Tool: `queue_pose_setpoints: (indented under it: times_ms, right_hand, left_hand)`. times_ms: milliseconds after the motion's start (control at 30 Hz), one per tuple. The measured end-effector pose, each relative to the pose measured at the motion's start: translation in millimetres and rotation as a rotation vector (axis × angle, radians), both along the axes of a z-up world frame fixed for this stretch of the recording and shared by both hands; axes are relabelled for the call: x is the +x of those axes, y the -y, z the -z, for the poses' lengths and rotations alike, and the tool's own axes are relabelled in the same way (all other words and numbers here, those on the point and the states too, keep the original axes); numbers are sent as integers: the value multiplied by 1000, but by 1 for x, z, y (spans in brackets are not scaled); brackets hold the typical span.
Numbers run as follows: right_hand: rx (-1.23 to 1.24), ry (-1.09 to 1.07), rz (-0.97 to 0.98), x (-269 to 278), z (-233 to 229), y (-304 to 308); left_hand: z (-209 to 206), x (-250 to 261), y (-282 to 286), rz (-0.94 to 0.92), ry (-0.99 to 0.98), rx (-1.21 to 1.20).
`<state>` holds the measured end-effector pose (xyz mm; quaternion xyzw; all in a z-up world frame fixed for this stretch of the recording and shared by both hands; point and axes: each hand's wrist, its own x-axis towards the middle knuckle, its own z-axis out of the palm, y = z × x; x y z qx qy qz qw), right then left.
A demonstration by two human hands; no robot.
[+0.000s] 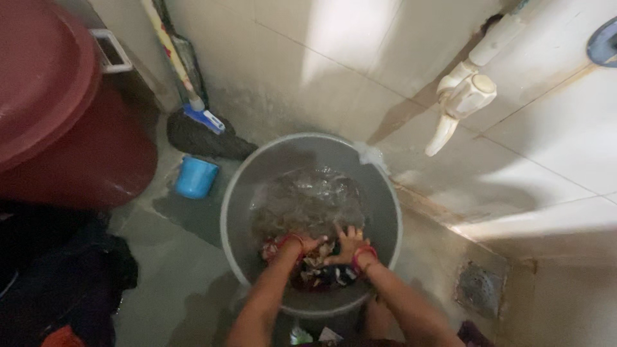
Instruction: The person is washing clothes by hand in a basin filled with soapy water. They scrub and rinse the clothes, then wring them out and place them aside.
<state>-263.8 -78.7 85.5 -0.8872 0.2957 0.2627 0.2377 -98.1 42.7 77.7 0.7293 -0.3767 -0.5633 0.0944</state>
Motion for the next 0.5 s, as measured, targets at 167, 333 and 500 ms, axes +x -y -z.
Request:
queue_pose_setpoints:
  times_ms: [167, 333, 500]
  right_hand:
    - [1, -240, -225, 9, 9, -5]
    - [-42, -152, -238, 7, 52, -8]
    - [100, -89, 241, 28, 101, 35]
  left_hand:
    - [-57, -18, -34, 413, 253, -105]
    - [-63, -45, -39, 569, 437, 56]
    - [-27, -20, 3, 336, 444, 15]
